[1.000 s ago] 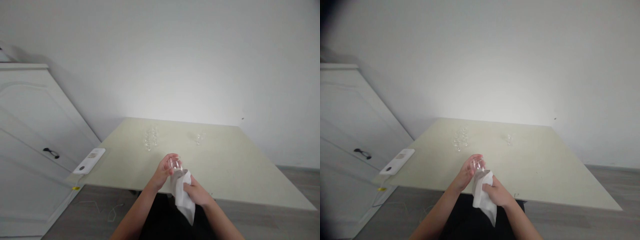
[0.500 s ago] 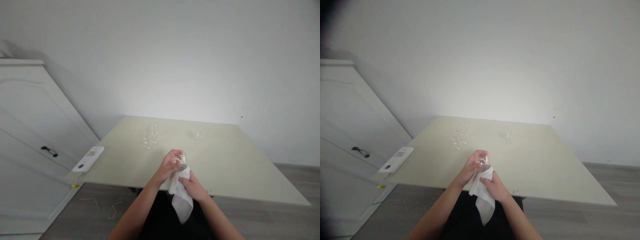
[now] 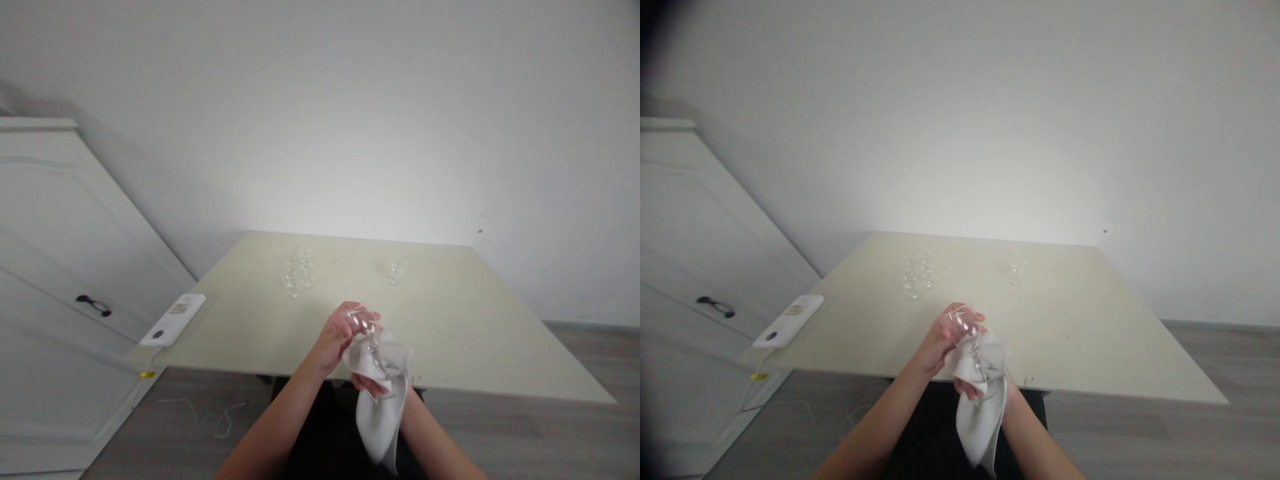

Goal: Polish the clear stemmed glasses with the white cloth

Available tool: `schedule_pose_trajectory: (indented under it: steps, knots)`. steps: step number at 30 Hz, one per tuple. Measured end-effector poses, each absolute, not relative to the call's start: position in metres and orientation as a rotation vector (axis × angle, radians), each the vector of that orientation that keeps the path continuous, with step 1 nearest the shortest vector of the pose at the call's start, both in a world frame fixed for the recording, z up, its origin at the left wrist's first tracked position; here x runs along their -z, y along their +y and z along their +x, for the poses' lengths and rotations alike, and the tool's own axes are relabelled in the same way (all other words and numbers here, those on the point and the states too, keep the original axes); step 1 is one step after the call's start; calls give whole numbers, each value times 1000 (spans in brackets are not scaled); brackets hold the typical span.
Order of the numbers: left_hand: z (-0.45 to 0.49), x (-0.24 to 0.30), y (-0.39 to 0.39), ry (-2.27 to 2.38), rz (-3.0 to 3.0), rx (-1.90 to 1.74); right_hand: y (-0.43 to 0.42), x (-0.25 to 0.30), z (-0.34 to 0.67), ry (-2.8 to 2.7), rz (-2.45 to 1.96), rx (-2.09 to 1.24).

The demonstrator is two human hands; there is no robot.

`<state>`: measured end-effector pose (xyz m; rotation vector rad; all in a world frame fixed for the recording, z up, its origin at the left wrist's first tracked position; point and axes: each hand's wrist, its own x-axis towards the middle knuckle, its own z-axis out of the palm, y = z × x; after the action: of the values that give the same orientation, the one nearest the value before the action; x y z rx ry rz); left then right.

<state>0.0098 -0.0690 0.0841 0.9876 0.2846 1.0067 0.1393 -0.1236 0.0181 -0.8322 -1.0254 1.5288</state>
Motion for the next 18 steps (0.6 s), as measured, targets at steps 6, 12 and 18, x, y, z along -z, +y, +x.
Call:
schedule_pose_trajectory:
  steps: [6, 12, 18]
  knots:
    - [-6, -108, -65, 377, 1354, -1228, -111, -31, 139, -542, -839, -1702]
    - [5, -106, -77, 654, 1854, -1150, -113, -21, 128, -435, -933, -1570]
    - [30, -94, -81, 657, 2020, -1101, -105, -2, 135, -637, -976, -1274]
